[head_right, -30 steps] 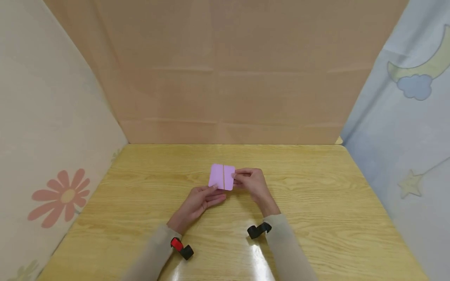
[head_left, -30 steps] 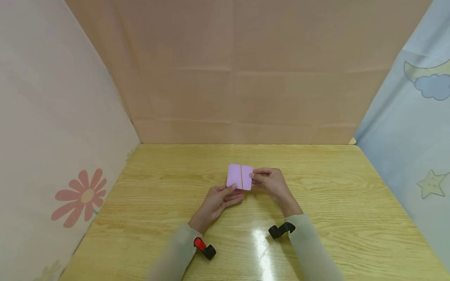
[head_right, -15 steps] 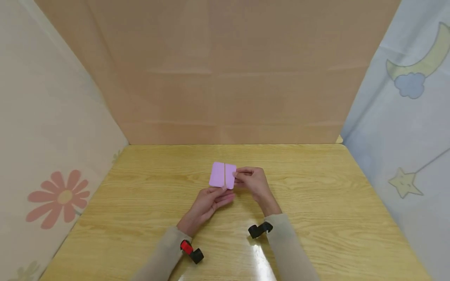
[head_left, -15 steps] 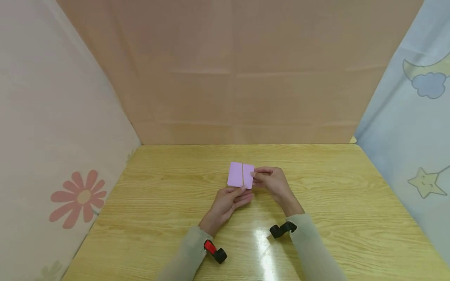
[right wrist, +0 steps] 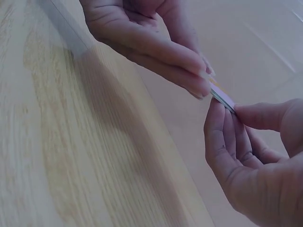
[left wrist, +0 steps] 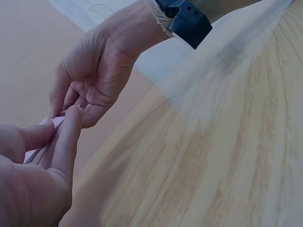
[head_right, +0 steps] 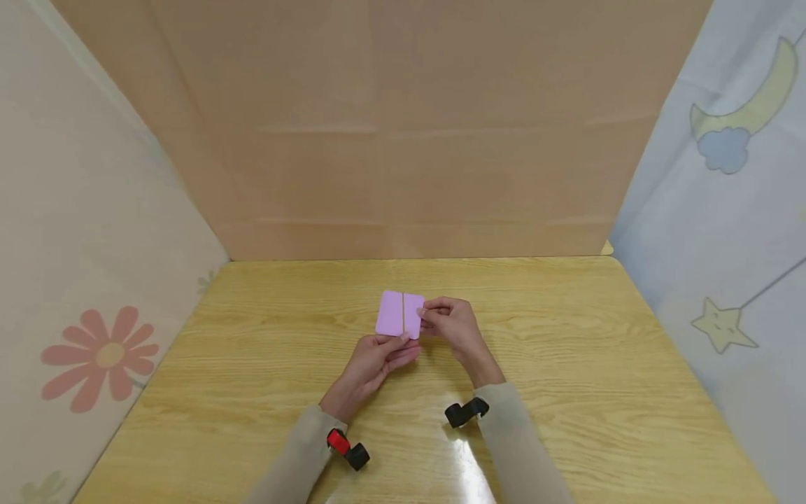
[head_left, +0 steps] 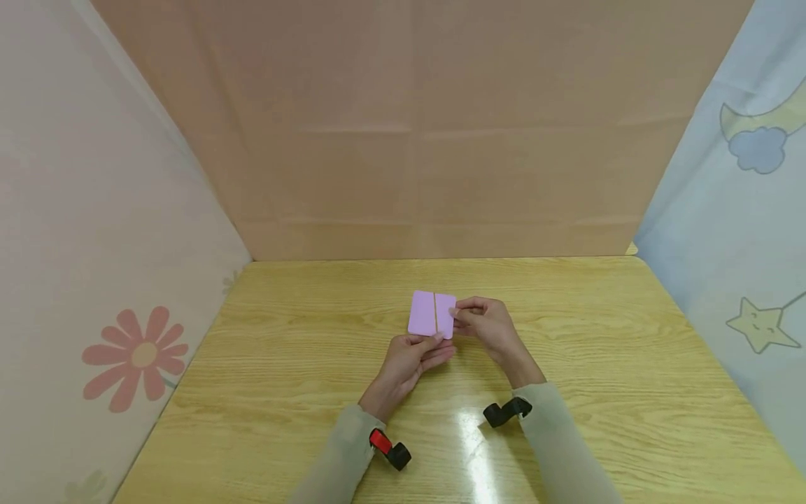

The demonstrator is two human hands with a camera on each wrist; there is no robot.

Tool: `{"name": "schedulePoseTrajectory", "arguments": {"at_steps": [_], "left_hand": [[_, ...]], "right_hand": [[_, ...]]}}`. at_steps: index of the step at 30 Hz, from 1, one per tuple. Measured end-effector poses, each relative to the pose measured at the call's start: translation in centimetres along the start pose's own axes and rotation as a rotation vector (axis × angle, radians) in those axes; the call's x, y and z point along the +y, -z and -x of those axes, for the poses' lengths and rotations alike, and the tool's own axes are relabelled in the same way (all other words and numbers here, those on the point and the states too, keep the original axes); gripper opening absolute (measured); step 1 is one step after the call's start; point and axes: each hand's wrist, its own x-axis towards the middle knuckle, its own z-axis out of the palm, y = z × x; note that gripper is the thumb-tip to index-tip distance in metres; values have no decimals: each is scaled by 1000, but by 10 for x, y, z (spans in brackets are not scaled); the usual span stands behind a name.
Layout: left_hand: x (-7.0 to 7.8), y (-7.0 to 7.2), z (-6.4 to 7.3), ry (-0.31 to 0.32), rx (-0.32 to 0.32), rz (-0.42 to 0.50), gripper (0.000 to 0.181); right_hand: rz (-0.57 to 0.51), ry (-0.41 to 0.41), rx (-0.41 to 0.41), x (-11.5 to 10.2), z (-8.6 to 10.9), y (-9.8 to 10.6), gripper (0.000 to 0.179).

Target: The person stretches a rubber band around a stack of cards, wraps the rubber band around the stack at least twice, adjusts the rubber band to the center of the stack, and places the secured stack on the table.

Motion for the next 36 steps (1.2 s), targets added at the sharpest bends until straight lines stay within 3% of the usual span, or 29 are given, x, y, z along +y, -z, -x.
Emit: {"name": "schedulePoseTrajectory", "arguments": {"at_steps": [17, 26, 36], "left_hand": [[13, 14, 3, -6, 5, -61, 26], [4, 10, 4, 19, -86, -100, 32], [4, 10, 3, 23, -17, -111, 28]], "right_hand": [[-8, 26, -7, -4, 6, 5, 29], [26, 13, -15, -3, 6, 9, 30], [15, 6, -35, -4, 6, 10, 27]]}}
